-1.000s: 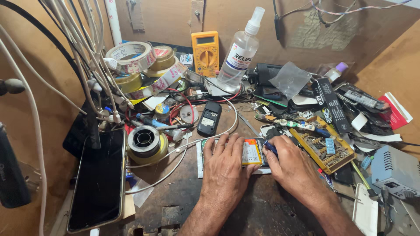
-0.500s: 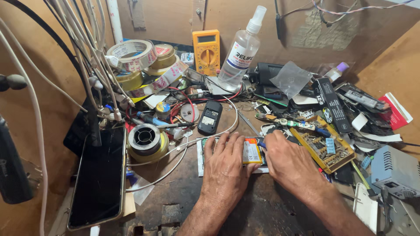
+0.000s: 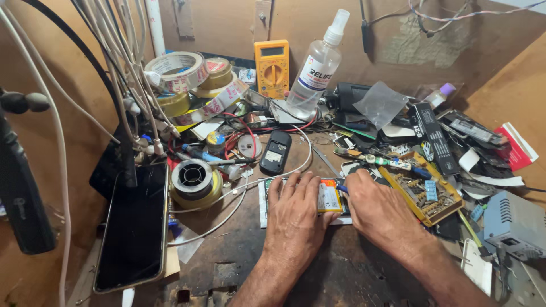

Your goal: The person works on a disassembled smartphone at a cluttered repair bench, holding the phone body with one hand while using a blue pry tool with the other to work around the battery and internal components. They later switch to a screwdriver and continue manipulating the phone's internals and small parts on the bench.

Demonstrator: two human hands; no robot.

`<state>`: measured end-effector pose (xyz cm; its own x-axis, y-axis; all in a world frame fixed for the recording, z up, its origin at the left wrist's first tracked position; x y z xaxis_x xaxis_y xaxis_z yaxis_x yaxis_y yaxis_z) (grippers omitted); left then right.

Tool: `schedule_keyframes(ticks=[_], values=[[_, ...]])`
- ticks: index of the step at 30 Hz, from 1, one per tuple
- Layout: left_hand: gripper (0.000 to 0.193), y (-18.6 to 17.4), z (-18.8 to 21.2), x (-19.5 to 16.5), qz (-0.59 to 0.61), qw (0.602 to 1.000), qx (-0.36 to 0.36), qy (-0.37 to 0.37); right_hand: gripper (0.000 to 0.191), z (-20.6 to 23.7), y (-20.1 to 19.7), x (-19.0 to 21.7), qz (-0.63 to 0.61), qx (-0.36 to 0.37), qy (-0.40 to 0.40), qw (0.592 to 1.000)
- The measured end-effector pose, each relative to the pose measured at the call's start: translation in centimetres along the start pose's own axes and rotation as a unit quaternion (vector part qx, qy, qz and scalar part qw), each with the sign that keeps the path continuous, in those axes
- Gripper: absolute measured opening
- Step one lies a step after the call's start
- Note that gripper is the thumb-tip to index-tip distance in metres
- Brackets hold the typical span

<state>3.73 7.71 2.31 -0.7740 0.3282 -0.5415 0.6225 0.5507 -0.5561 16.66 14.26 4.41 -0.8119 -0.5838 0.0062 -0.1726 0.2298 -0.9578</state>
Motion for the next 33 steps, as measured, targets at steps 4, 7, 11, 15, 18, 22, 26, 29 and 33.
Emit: schedule_keyframes(ticks=[4, 7, 11, 15, 18, 22, 26, 29, 33], values=[[0.07, 0.0, -0.1, -0.1, 0.001, 1.0, 0.005, -0.002, 0.014, 0.0, 0.1, 0.6, 0.051, 0.005, -0.039, 0.998], [0.071, 0.0, 0.0, 0.0, 0.0, 1.0, 0.013, -0.006, 0.017, -0.2, 0.0, 1.2, 0.085, 0.009, -0.058, 0.995], [0.071, 0.1, 0.0, 0.0, -0.003, 1.0, 0.016, -0.003, 0.019, -0.1, 0.1, 2.1, 0.129, 0.022, -0.077, 0.988], [0.071, 0.2, 0.0, 0.0, -0.012, 1.0, 0.01, 0.005, 0.016, 0.0, 0.4, 2.4, 0.168, 0.023, -0.086, 0.982], [0.071, 0.0, 0.1, 0.0, -0.008, 1.0, -0.003, 0.009, 0.016, 0.1, 0.7, 1.8, 0.143, 0.016, -0.074, 0.987], [0.068, 0.1, 0.1, 0.0, -0.011, 1.0, 0.006, 0.007, 0.013, 0.3, 0.8, -0.7, 0.001, -0.017, 0.014, 1.0], [0.069, 0.0, 0.1, 0.0, -0.004, 1.0, 0.004, 0.009, 0.023, 1.1, -0.6, -4.1, -0.148, -0.103, 0.099, 0.979], [0.067, -0.6, -0.2, -0.3, 0.005, 0.999, -0.022, 0.023, 0.029, 2.3, -0.6, -6.0, -0.211, -0.11, 0.202, 0.95], [0.045, -2.2, -0.2, -1.5, 0.062, 0.992, -0.099, 0.048, 0.026, 4.4, -0.6, -6.6, -0.244, -0.083, 0.292, 0.921]])
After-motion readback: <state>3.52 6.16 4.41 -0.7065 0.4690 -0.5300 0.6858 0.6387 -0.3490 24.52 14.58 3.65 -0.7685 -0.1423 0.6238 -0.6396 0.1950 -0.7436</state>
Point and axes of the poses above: each hand's wrist, its own z-axis away from the middle knuckle, its own y-axis out of the palm, x = y × z, the point moved 7 cm from there along -z, towards the middle knuckle, and after that the axes turned 7 degrees about -x, right-handed, at the moved point
